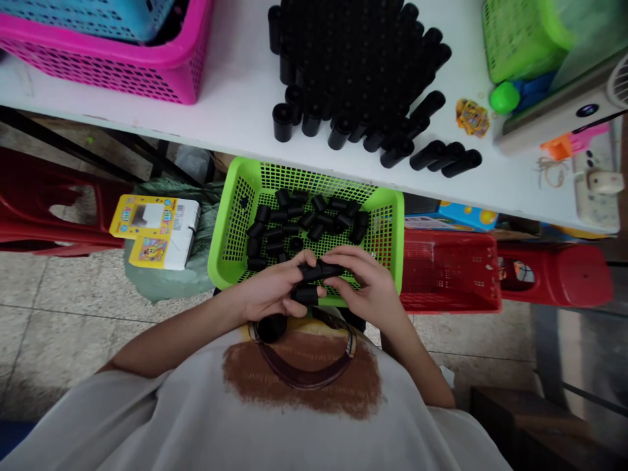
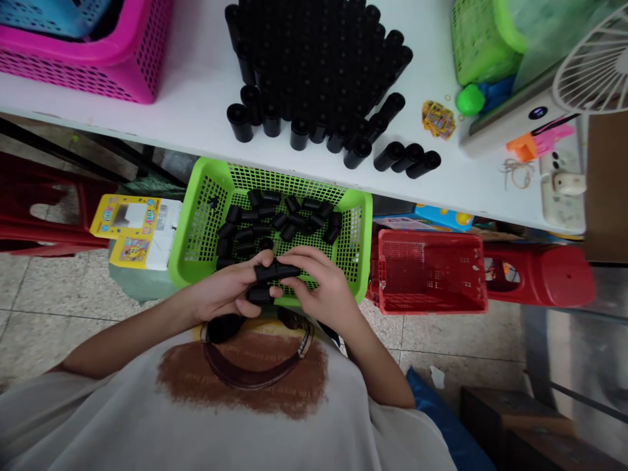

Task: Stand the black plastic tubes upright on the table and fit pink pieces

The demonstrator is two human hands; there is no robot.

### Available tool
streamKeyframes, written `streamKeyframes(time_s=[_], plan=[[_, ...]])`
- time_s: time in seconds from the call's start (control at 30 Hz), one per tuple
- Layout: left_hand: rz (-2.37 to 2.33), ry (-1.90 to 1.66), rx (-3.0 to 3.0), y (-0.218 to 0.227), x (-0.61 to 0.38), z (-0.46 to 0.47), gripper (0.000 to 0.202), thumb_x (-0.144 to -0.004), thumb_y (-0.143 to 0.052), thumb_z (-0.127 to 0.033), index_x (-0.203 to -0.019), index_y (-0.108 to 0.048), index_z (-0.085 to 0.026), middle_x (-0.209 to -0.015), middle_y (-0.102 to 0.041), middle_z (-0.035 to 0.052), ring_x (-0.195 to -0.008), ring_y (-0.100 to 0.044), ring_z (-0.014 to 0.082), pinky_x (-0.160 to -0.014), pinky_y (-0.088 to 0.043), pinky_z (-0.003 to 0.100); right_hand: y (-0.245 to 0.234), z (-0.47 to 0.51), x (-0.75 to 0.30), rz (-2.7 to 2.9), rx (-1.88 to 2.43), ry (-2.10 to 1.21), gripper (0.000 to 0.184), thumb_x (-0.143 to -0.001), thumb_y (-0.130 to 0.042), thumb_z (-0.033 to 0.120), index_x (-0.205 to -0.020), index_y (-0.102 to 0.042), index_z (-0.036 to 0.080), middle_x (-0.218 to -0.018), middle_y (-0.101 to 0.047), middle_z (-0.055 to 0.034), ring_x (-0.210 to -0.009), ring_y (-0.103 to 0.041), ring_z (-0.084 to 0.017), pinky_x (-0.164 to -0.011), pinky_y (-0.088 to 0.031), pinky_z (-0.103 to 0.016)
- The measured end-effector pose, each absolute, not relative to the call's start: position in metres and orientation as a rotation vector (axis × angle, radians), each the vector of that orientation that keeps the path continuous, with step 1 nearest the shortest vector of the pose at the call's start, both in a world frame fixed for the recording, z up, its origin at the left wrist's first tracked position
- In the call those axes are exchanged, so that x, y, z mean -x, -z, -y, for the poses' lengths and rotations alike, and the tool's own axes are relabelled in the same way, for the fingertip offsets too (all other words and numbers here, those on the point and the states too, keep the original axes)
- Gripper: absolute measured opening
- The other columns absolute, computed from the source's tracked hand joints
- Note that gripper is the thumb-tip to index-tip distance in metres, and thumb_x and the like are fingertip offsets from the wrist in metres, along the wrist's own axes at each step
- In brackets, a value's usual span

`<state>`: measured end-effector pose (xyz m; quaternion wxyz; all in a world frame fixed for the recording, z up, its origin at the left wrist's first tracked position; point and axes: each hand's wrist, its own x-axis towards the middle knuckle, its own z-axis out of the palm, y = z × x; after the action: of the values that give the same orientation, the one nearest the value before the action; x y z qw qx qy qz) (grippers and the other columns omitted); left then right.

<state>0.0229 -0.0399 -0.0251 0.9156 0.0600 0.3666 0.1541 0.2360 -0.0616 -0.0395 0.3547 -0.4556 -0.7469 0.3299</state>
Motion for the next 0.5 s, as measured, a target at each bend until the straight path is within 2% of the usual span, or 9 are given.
streamKeyframes(time_s=[0.13,0.23,0.33,0.4,0.43,0.5], plan=[[-0.751,-0.360,-0.119,0.030,-0.022,0.041,0.025,-0.093,-0.065,-0.022,-0.109,-0.048,-0.030,-0.085,-0.055,-0.0012,-0.059,-0.056,0.0105,-0.039,-0.025,0.009,0.036,0.062,-0.232,2.095,1.120,-0.862,0.046,-0.098,-0.061,0.009,-0.139,-0.067,0.029,-0.124,-0.068,-0.0086,-0.113,-0.072,-0.020,-0.097,-0.066,-0.037],[-0.726,-0.381,-0.027,0.031,-0.022,0.039,0.032,-0.081,-0.068,-0.020,-0.108,-0.052,-0.027,-0.091,-0.054,-0.0003,-0.073,-0.064,0.0158,-0.041,-0.033,0.013,0.033,0.059,-0.231,2.212,1.081,-0.799,0.049,-0.098,-0.055,0.008,-0.141,-0.065,0.029,-0.120,-0.065,-0.0086,-0.108,-0.071,-0.018,-0.091,-0.066,-0.034],[-0.715,-0.401,0.014,0.032,-0.021,0.039,0.041,-0.071,-0.069,-0.020,-0.109,-0.054,-0.026,-0.095,-0.051,-0.0011,-0.079,-0.066,0.0187,-0.043,-0.040,0.017,0.035,0.047,-0.242,2.016,1.240,-0.603,0.030,-0.096,-0.068,0.021,-0.126,-0.067,0.027,-0.116,-0.068,-0.0076,-0.104,-0.072,-0.020,-0.081,-0.066,-0.033],[-0.704,-0.402,-0.046,0.032,-0.020,0.042,0.040,-0.071,-0.071,-0.021,-0.107,-0.055,-0.026,-0.098,-0.051,-0.0012,-0.080,-0.064,0.0179,-0.044,-0.040,0.017,0.040,0.029,-0.260,1.728,1.400,-0.387,0.030,-0.092,-0.077,0.033,-0.117,-0.062,0.026,-0.110,-0.070,-0.0057,-0.093,-0.072,-0.020,-0.074,-0.064,-0.033],[-0.685,-0.399,-0.108,0.033,-0.019,0.044,0.036,-0.072,-0.072,-0.023,-0.105,-0.056,-0.026,-0.098,-0.051,-0.0010,-0.080,-0.062,0.0171,-0.044,-0.039,0.017,0.044,0.018,-0.272,1.584,1.470,-0.264,0.034,-0.090,-0.079,0.038,-0.114,-0.059,0.026,-0.106,-0.070,-0.0045,-0.088,-0.072,-0.019,-0.073,-0.063,-0.034],[-0.627,-0.386,-0.293,0.033,-0.016,0.048,0.025,-0.078,-0.072,-0.028,-0.099,-0.059,-0.024,-0.095,-0.053,-0.0003,-0.077,-0.057,0.0153,-0.046,-0.037,0.016,0.055,-0.007,-0.299,1.387,1.588,-0.010,0.040,-0.086,-0.081,0.047,-0.109,-0.056,0.025,-0.103,-0.068,-0.0036,-0.090,-0.070,-0.021,-0.087,-0.062,-0.043]])
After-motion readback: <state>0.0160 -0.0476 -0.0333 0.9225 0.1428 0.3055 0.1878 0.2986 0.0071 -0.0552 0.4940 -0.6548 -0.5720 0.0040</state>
